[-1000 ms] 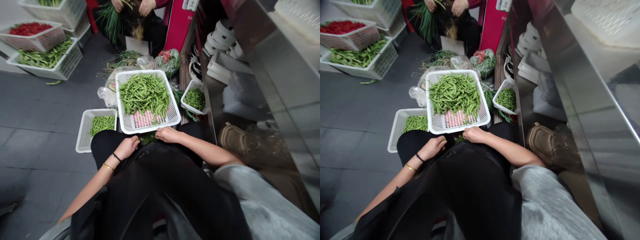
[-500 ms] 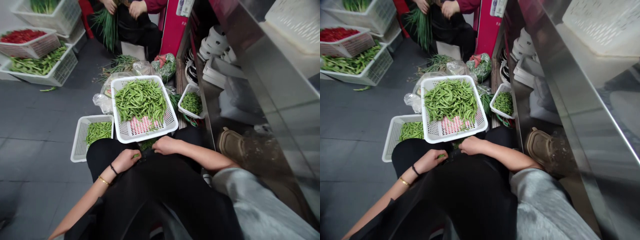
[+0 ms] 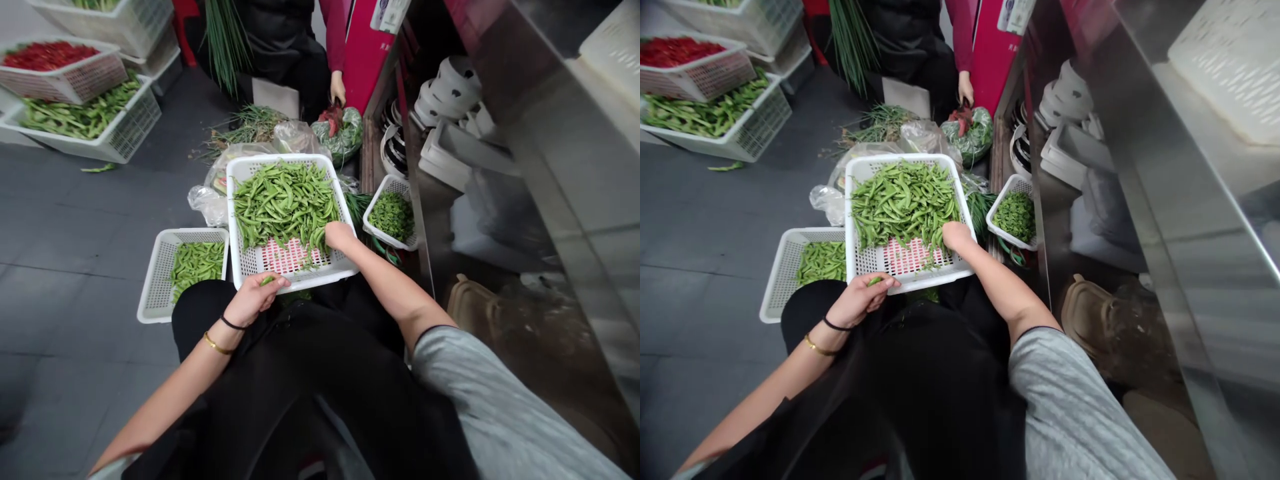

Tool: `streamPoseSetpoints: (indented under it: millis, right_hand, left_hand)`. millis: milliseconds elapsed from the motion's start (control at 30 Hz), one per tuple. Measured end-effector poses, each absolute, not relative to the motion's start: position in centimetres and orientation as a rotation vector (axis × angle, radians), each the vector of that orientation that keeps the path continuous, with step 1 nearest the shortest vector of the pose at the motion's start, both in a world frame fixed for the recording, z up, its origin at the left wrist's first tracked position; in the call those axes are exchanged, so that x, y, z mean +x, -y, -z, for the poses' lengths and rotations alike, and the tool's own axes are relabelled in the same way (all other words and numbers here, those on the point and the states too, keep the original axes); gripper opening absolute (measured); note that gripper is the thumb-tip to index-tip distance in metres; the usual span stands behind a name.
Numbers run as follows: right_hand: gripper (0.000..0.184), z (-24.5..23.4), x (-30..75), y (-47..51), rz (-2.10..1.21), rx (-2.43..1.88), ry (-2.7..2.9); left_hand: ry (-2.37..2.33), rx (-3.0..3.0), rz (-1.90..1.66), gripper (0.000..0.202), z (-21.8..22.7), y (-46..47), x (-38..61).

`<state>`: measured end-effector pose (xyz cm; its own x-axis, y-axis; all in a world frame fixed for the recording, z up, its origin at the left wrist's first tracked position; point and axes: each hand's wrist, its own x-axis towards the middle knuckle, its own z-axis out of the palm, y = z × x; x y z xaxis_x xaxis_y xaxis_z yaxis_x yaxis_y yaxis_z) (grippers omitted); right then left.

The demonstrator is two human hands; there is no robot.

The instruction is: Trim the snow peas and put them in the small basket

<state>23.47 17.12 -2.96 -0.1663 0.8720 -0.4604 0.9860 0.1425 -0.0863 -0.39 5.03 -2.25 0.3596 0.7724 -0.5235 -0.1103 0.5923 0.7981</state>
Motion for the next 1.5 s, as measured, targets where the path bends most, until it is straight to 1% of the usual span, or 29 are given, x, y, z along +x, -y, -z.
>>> streamPoseSetpoints:
  millis: [67, 133, 200, 267, 333, 400, 467, 500, 533, 567, 667, 733, 800, 867, 933, 1000, 1033, 1067, 1100, 1167, 1200, 1267, 1333, 1400, 1433, 1500]
  right_hand:
    - [0.027, 2.8, 24.3, -16.5, 0.505, 1.883, -2.135]
    - [0.028, 2.6, 24.9, -15.4, 0.6, 1.977, -2.232]
    - [0.029, 2.6, 24.8, -13.7, 0.779, 2.074, -2.422]
    - [0.031, 2.9, 24.0, -11.8, 0.82, 2.082, -2.726]
    - [0.029, 3.3, 22.6, -10.0, 0.617, 1.79, -3.092]
    - [0.024, 3.7, 21.4, -8.9, 0.384, 1.352, -3.343]
    - [0.021, 3.9, 20.7, -8.5, 0.322, 1.048, -3.441]
    - [0.02, 4.0, 20.6, -8.6, 0.378, 1.004, -3.466]
    - [0.019, 3.9, 20.6, -8.8, 0.501, 1.04, -3.474]
    - [0.019, 3.8, 20.6, -9.2, 0.692, 1.149, -3.454]
    - [0.021, 3.4, 20.9, -10.6, 1.475, 1.674, -3.13]
    - [0.025, 3.2, 20.7, -11.6, 1.921, 1.788, -2.801]
    - [0.025, 3.0, 20.4, -12.3, 2.209, 1.721, -2.55]
    - [0.024, 2.7, 20.2, -12.9, 2.331, 1.709, -2.349]
    - [0.021, 2.3, 20.2, -13.3, 2.231, 1.794, -2.282]
    - [0.015, 1.7, 20.5, -13.5, 1.939, 1.866, -2.367]
    - [0.013, 1.4, 20.7, -13.5, 1.785, 1.883, -2.43]
    - [0.012, 1.0, 20.8, -13.5, 1.676, 1.879, -2.483]
    - [0.011, 0.6, 21.0, -13.5, 1.643, 1.85, -2.512]
    - [0.012, -0.2, 21.1, -13.3, 1.789, 1.762, -2.492]
    - [0.013, -0.7, 21.1, -13.0, 1.923, 1.706, -2.452]
    - [0.016, -1.8, 20.9, -12.3, 2.176, 1.589, -2.365]
    - [0.028, -2.9, 20.3, -11.4, 2.324, 1.497, -2.338]
    - [0.042, -4.0, 19.4, -10.6, 2.356, 1.428, -2.342]
    - [0.044, -4.5, 18.8, -10.2, 2.326, 1.413, -2.34]
    - [0.036, -4.9, 17.7, -9.8, 2.168, 1.429, -2.356]
  left_hand:
    - [-1.044, 0.64, -0.693, 0.034, 2.7, -5.7, -0.2]
    - [-1.036, 0.549, -0.727, 0.035, 3.1, -6.5, 0.3]
    - [-1.031, 0.478, -0.736, 0.035, 3.6, -7.3, 1.2]
    - [-0.999, 0.411, -0.714, 0.035, 4.1, -8.0, 2.3]
    - [-0.942, 0.361, -0.708, 0.035, 4.5, -8.5, 3.3]
    - [-0.908, 0.368, -0.751, 0.033, 4.8, -8.8, 3.7]
    - [-0.92, 0.409, -0.802, 0.033, 4.9, -9.0, 3.5]
    - [-0.937, 0.43, -0.817, 0.033, 4.8, -9.0, 3.2]
    - [-0.949, 0.45, -0.826, 0.033, 4.7, -9.1, 2.9]
    - [-0.948, 0.469, -0.83, 0.033, 4.5, -9.1, 2.6]
    - [-0.863, 0.544, -0.794, 0.031, 3.8, -9.1, 1.9]
    - [-0.801, 0.608, -0.734, 0.032, 3.5, -9.1, 1.7]
    - [-0.847, 0.717, -0.693, 0.038, 3.3, -9.2, 1.5]
    - [-1.047, 0.937, -0.696, 0.046, 3.3, -9.4, 1.4]
    - [-1.335, 1.248, -0.702, 0.059, 3.4, -9.7, 1.3]
    - [-1.56, 1.499, -0.657, 0.072, 3.5, -10.0, 1.2]
    - [-1.597, 1.554, -0.633, 0.074, 3.4, -10.2, 1.1]
    - [-1.576, 1.537, -0.629, 0.072, 3.3, -10.4, 1.0]
    - [-1.509, 1.47, -0.638, 0.066, 3.0, -10.5, 0.9]
    - [-1.326, 1.29, -0.666, 0.053, 2.0, -10.6, 0.5]
    - [-1.229, 1.18, -0.67, 0.054, 1.3, -10.5, 0.2]
    - [-1.054, 0.962, -0.669, 0.07, -0.1, -10.2, -0.3]
    - [-0.893, 0.766, -0.679, 0.079, -1.3, -9.6, -0.6]
    - [-0.811, 0.658, -0.702, 0.081, -2.2, -8.9, -0.4]
    - [-0.809, 0.644, -0.715, 0.082, -2.5, -8.5, -0.1]
    - [-0.863, 0.653, -0.762, 0.082, -2.7, -8.0, 0.6]
